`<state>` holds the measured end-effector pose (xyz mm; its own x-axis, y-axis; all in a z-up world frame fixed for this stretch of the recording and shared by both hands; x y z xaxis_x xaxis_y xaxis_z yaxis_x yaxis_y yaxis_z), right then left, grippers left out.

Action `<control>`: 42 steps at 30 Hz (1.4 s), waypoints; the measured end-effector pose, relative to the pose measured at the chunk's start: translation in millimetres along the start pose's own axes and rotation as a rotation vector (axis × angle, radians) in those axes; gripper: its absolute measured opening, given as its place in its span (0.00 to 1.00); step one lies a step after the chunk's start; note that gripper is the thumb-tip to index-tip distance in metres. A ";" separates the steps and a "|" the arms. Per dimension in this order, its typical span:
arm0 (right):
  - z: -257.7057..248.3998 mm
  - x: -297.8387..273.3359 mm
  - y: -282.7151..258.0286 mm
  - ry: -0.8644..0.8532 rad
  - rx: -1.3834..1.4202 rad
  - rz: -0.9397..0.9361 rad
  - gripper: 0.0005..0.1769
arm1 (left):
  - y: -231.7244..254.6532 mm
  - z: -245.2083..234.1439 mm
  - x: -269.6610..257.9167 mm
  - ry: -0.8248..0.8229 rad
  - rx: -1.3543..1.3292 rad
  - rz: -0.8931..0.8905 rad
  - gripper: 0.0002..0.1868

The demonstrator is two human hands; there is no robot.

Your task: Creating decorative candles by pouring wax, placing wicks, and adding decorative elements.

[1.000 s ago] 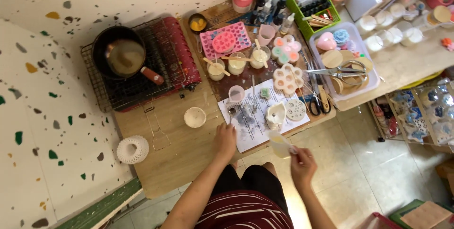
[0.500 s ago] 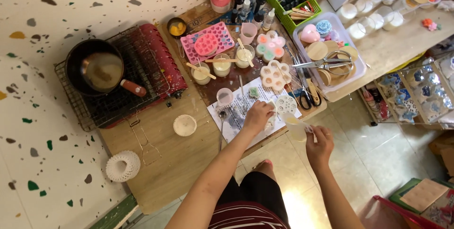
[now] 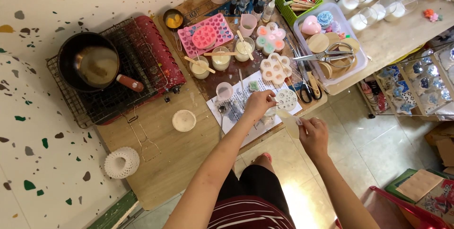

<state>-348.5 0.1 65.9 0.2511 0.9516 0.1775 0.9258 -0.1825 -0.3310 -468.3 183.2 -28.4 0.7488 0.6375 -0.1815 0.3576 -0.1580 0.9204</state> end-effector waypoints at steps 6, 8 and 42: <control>6.8 -0.6 1.8 -0.061 -0.017 -0.021 0.09 | 0.0 -5.1 2.5 0.004 -0.088 0.030 0.15; 6.5 -0.2 -0.6 -0.073 -0.018 -0.025 0.09 | -4.5 -4.8 3.8 0.021 -0.106 0.049 0.15; -7.4 12.6 -24.2 -0.127 -0.150 -0.139 0.07 | -50.6 -29.7 -31.0 0.308 -0.361 -0.066 0.22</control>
<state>-365.7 14.7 83.1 0.0897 0.9918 0.0908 0.9829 -0.0735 -0.1686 -526.2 193.8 -59.1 0.5116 0.8396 -0.1826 0.1408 0.1277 0.9818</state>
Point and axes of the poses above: each hand's wrist, its own x-axis towards the middle knuckle, its own z-axis out of the palm, y = z × x, the point moved 7 cm from there along x, towards the middle knuckle, and after that the axes turned 10 degrees about -y, right-handed, at the moved point
